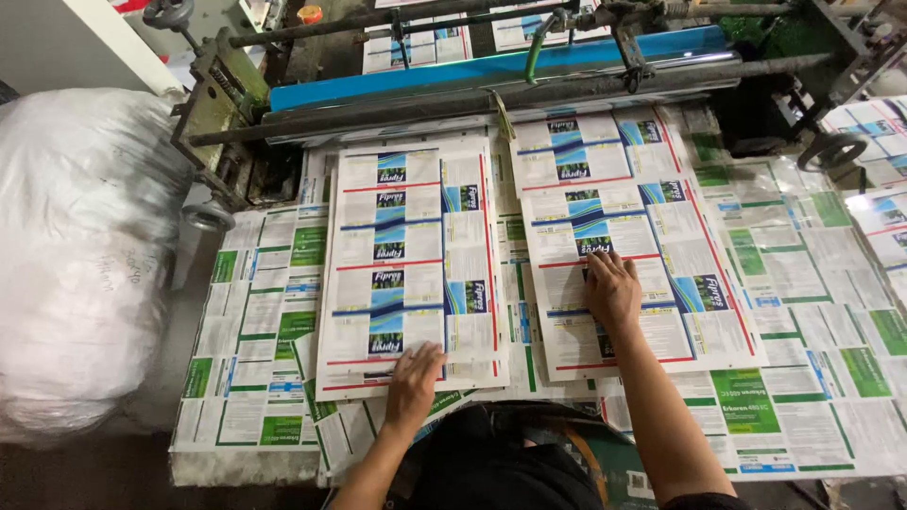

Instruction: The person repeatedly picks up printed paper sheets from a conveyor and stacks them into two neat piles on the table. The hands work continuously, aligning each sheet before placing it down.

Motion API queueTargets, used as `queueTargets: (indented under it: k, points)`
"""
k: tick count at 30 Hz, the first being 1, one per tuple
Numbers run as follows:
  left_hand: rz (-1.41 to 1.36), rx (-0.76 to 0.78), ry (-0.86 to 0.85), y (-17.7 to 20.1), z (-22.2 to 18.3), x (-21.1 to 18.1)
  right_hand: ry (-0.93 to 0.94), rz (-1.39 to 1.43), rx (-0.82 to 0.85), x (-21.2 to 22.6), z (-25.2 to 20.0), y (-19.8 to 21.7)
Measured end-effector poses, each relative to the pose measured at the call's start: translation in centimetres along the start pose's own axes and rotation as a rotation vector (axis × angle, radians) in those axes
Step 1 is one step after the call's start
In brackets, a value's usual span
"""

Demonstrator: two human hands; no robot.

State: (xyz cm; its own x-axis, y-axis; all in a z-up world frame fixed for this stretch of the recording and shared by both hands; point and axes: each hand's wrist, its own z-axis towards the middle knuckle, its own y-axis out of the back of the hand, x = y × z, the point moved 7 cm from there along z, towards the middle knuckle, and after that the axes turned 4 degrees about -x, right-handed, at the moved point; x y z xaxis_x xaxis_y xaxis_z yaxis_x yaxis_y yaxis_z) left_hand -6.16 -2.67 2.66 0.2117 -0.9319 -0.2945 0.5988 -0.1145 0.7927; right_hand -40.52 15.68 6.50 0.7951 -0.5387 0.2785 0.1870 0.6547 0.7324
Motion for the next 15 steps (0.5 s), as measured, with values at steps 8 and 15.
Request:
queueTargets:
  k: [8, 15]
  points:
    - [0.013, -0.006, -0.029, -2.3, 5.4, 2.2, -0.021, -0.019, 0.001, -0.5, -0.1, -0.5]
    - [0.011, -0.020, -0.027, -4.9, 10.0, 4.3, -0.052, 0.030, 0.019, -0.2, 0.1, 0.0]
